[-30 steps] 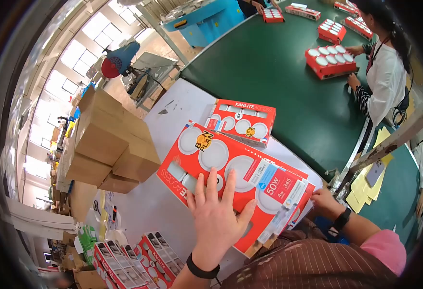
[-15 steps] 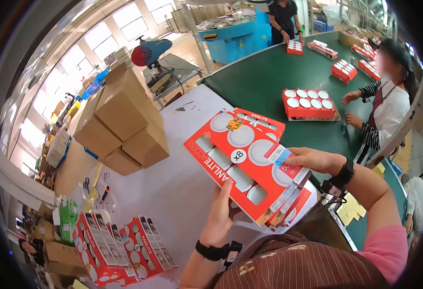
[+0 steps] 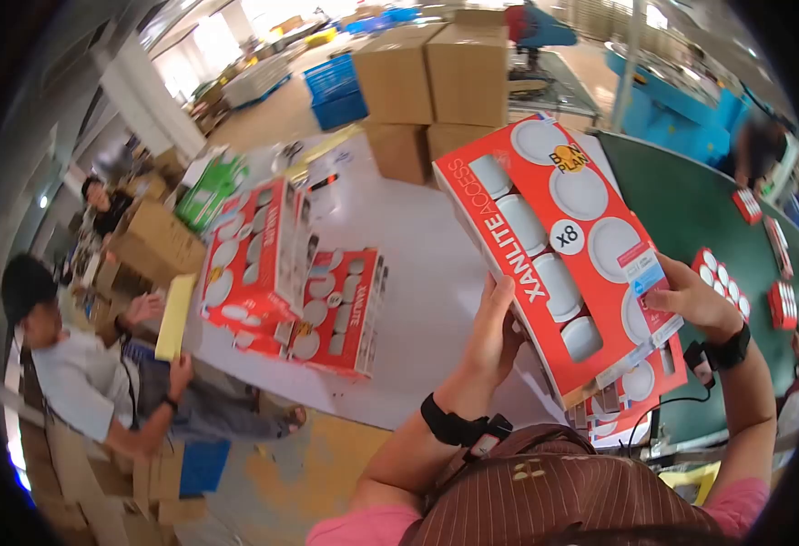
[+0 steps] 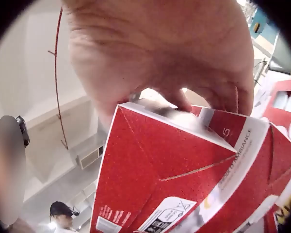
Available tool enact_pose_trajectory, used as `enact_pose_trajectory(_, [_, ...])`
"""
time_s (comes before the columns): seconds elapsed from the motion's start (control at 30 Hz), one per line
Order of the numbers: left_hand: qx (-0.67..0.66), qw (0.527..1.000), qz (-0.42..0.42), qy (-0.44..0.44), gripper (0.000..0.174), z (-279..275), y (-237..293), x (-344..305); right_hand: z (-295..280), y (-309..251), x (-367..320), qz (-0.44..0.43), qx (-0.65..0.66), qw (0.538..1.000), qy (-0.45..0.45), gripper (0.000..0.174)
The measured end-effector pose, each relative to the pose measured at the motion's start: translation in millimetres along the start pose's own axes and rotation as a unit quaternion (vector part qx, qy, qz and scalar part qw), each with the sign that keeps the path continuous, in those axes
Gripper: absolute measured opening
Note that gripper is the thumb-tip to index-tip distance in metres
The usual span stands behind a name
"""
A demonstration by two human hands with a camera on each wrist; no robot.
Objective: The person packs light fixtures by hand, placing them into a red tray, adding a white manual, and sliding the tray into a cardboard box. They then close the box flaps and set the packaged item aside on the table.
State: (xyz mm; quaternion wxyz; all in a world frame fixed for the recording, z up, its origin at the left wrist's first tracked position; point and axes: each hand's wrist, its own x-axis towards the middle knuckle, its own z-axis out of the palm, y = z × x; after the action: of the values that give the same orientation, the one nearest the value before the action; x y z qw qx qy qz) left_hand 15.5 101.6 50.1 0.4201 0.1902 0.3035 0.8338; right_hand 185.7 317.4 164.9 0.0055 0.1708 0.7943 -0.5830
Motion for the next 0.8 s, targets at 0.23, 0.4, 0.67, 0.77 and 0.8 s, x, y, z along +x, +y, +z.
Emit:
enact_pose_trajectory(0.23, [-0.041,0.987,0.001,0.156,0.058,-23.3,-7.5,-61.9,25.7,-39.3,80.9,0.08,-0.193,0.951,-0.229,0.057])
enact_pose_trajectory(0.4, [-0.127,0.928,0.17,0.306,0.05,-34.1,-61.4,-95.2,57.6,-37.2,154.7,0.003,-0.206,0.891,-0.404,0.066])
enact_pose_trajectory(0.67, [0.093,0.847,0.284,0.439,0.034,-53.7,-116.5,-93.1,157.0,-79.7,249.3,-0.043,-0.326,0.775,-0.54,0.074])
enact_pose_trajectory(0.77, [-0.006,0.82,0.318,0.476,0.026,-61.4,-129.2,-90.9,193.5,-80.5,272.4,-0.147,-0.45,0.694,-0.543,0.08])
enact_pose_trajectory(0.8, [-0.081,0.809,0.352,0.464,0.03,-57.5,-121.5,-84.9,203.0,-83.5,278.8,-0.174,-0.444,0.69,-0.544,0.077])
